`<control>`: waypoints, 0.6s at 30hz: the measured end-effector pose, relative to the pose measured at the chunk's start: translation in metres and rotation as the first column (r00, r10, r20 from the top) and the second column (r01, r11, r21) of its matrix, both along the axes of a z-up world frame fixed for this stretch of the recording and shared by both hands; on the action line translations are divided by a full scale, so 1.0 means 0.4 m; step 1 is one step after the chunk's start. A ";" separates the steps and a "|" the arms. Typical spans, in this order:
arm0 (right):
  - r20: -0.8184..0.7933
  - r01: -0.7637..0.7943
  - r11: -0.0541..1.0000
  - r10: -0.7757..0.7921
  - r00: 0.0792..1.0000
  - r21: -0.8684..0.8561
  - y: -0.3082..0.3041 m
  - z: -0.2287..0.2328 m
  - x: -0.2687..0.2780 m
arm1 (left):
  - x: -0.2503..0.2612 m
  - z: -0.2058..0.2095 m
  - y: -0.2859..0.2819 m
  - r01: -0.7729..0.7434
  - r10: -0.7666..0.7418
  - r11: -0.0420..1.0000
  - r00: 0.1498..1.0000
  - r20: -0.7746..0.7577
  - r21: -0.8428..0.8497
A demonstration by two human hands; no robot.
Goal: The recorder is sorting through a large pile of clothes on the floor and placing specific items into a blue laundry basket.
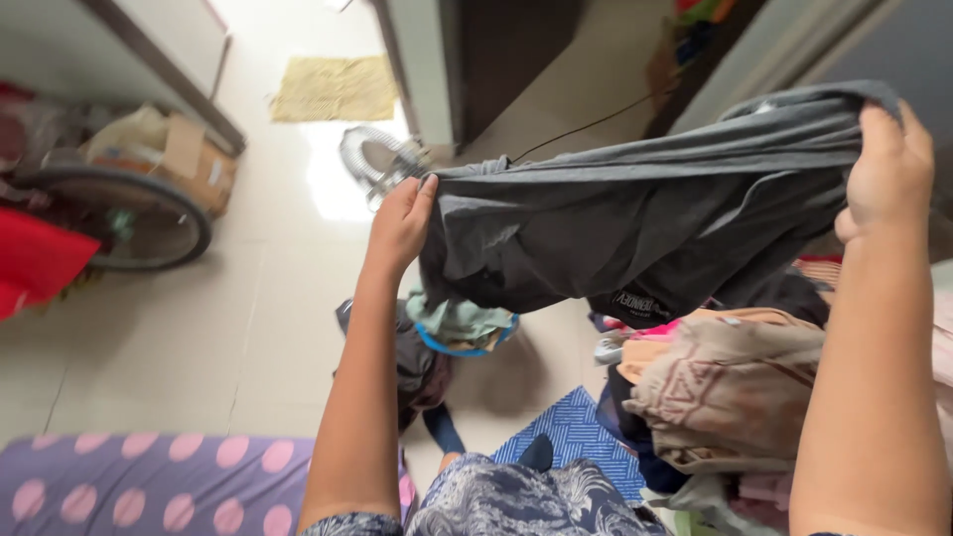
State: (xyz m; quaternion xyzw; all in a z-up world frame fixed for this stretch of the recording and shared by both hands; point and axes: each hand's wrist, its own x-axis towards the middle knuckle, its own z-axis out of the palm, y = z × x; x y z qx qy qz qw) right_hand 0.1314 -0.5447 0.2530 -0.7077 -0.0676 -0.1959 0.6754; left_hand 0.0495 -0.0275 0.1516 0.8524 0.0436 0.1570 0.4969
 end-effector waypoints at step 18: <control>-0.471 -0.784 0.620 0.690 0.549 -0.006 1.118 -0.442 -0.240 | -0.497 -0.568 0.495 -0.392 0.310 0.919 0.790 -0.528 -0.046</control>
